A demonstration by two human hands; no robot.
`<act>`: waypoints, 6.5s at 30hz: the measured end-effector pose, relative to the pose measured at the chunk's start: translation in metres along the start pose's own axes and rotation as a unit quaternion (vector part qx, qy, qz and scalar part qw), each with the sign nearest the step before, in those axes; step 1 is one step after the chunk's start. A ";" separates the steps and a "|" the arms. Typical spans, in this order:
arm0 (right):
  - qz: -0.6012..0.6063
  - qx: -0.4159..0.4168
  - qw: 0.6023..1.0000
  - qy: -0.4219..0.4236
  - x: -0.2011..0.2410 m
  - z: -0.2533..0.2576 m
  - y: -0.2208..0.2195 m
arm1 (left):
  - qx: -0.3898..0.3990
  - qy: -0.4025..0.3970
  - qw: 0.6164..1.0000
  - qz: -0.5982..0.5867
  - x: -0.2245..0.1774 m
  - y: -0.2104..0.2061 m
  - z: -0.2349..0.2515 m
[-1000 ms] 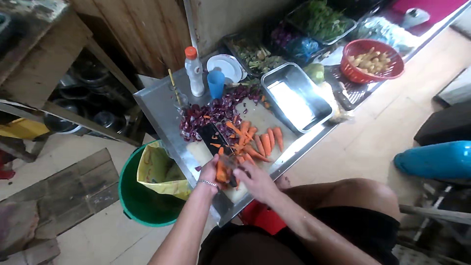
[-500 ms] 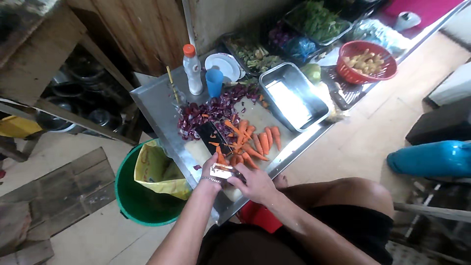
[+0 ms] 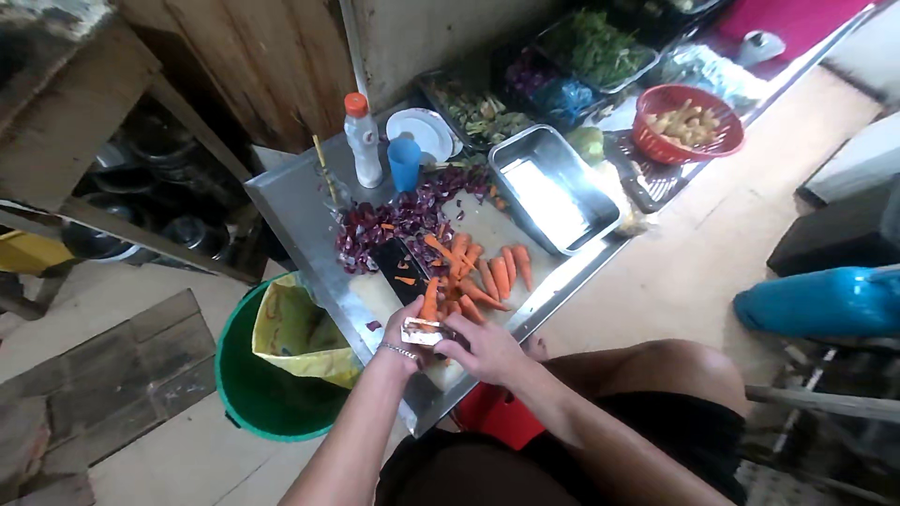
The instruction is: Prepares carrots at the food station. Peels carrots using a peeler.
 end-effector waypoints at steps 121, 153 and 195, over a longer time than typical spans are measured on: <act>0.140 0.071 0.934 -0.322 -0.078 0.036 0.014 | -0.038 -0.021 0.978 0.204 -0.006 0.020 0.005; 0.136 0.173 0.947 -0.235 -0.043 -0.038 -0.035 | 0.161 -0.145 0.190 0.957 -0.076 -0.133 0.186; 0.473 -0.009 0.830 -0.296 -0.046 0.011 -0.002 | -0.013 -0.170 0.908 0.382 -0.017 0.031 -0.016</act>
Point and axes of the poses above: each hand's wrist, its own z-axis towards the middle knuckle, its own y-axis out of the back of the hand, x = y × z, the point moved 3 cm from there along z, towards the middle knuckle, and after that the axes turned 3 degrees about -y, right-handed, at the moved point
